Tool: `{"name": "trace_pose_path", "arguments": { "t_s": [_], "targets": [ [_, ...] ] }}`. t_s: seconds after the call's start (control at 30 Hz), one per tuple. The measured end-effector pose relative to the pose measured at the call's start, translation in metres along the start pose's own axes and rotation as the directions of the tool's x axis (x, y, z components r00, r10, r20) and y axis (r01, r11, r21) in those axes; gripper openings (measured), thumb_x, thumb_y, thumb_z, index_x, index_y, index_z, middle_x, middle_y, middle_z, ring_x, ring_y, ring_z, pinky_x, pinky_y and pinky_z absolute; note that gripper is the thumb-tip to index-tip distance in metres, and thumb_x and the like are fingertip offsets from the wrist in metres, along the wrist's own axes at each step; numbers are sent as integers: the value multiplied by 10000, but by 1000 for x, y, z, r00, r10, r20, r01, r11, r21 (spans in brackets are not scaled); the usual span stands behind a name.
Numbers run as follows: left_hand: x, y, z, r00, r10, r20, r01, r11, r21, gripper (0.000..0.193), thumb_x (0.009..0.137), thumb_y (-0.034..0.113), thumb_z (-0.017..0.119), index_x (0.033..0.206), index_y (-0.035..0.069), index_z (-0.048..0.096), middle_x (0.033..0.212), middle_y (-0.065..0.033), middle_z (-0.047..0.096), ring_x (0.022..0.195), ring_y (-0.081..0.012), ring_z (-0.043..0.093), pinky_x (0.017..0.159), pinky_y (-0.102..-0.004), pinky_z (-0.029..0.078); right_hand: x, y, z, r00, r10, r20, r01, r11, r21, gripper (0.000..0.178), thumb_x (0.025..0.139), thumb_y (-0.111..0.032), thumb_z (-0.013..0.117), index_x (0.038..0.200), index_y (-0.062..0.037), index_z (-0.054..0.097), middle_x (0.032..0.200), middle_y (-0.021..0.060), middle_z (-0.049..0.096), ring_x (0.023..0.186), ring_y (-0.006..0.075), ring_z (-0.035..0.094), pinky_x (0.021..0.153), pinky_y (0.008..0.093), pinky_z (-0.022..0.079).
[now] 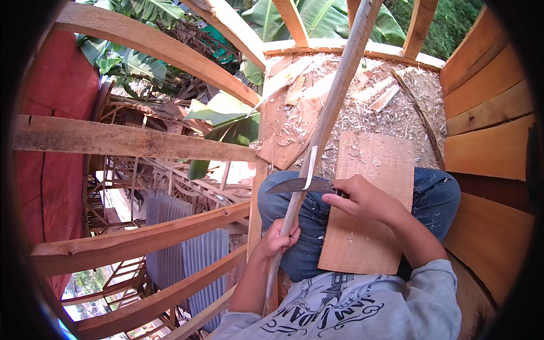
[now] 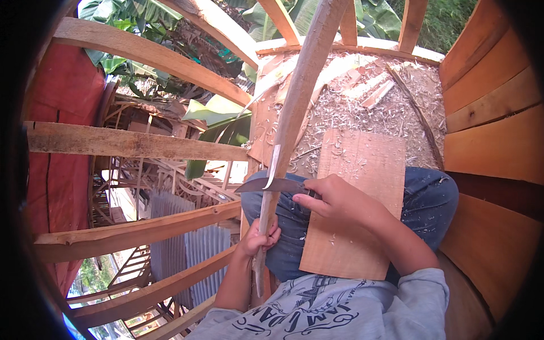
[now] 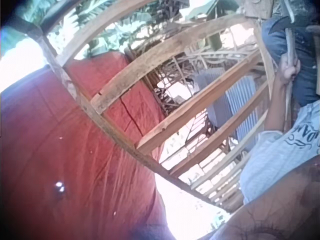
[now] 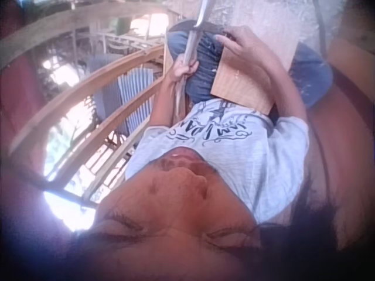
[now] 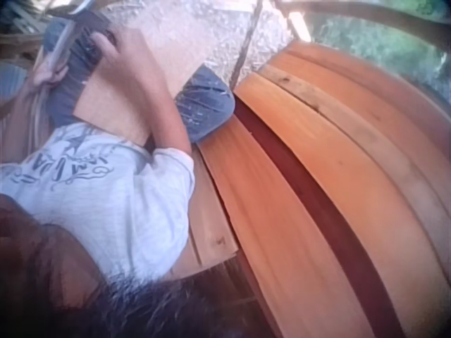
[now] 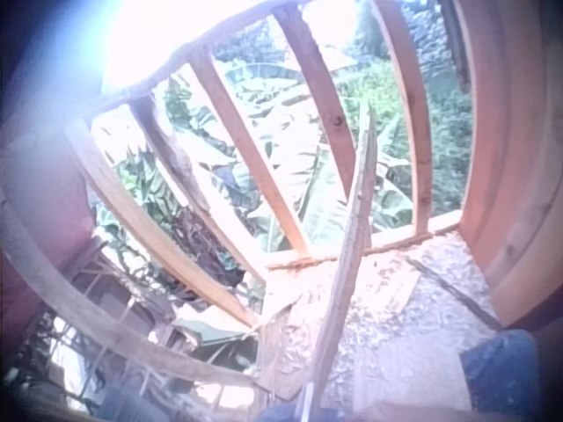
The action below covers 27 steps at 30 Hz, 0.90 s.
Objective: The person sits cross-legged on a wooden floor and uses a curved knife to shave and smooth a long, thin wooden stick. They hold the stick with their left hand and repeatedly scrape the surface with the knife in their right hand, producing wood shavings.
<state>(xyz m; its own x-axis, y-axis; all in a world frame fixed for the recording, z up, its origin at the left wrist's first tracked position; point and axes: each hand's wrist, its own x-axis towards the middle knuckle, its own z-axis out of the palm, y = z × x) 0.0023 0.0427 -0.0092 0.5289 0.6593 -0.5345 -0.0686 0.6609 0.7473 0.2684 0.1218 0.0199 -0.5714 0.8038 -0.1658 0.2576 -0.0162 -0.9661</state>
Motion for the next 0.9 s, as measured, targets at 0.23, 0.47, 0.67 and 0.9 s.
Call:
{"name": "trace_pose_path", "arguments": {
  "t_s": [0.23, 0.47, 0.67, 0.9],
  "targets": [
    [2, 6, 5, 1000, -10, -23, 10, 1000, -20, 180, 603, 54, 469, 740, 73, 353, 576, -28, 403, 413, -58, 319, 365, -208, 243, -3, 8, -15, 981, 51, -188, -34, 995, 92, 305, 884, -234, 614, 710, 16, 589, 500, 18, 441, 472, 74, 387, 439, 272, 311],
    [1, 1, -2, 1000, 0, 16, 0, 1000, -2, 180, 603, 54, 466, 741, 75, 352, 576, -26, 405, 410, -57, 316, 367, -207, 240, -6, 12, -19, 958, 77, -276, -35, 987, 156, 305, 866, -243, 638, 751, 39, 634, 476, 9, 397, 461, 48, 350, 408, 273, 267],
    [2, -1, -2, 1000, 3, 18, -2, 999, -38, 178, 612, 42, 458, 753, 74, 354, 577, -25, 402, 407, -51, 312, 361, -205, 235, -2, 14, -11, 908, -28, -418, 13, 999, -40, 283, 853, -235, 656, 773, 35, 627, 479, 85, 450, 433, 105, 413, 419, 290, 339],
    [2, 0, -2, 999, 7, 36, -7, 1000, -21, 172, 621, 23, 447, 759, 73, 358, 580, -32, 410, 409, -50, 310, 361, -206, 237, 0, 23, 1, 827, -166, -537, 52, 974, -222, 268, 818, -220, 696, 732, 4, 577, 562, 159, 551, 443, 255, 544, 439, 339, 416]
  ]
}}
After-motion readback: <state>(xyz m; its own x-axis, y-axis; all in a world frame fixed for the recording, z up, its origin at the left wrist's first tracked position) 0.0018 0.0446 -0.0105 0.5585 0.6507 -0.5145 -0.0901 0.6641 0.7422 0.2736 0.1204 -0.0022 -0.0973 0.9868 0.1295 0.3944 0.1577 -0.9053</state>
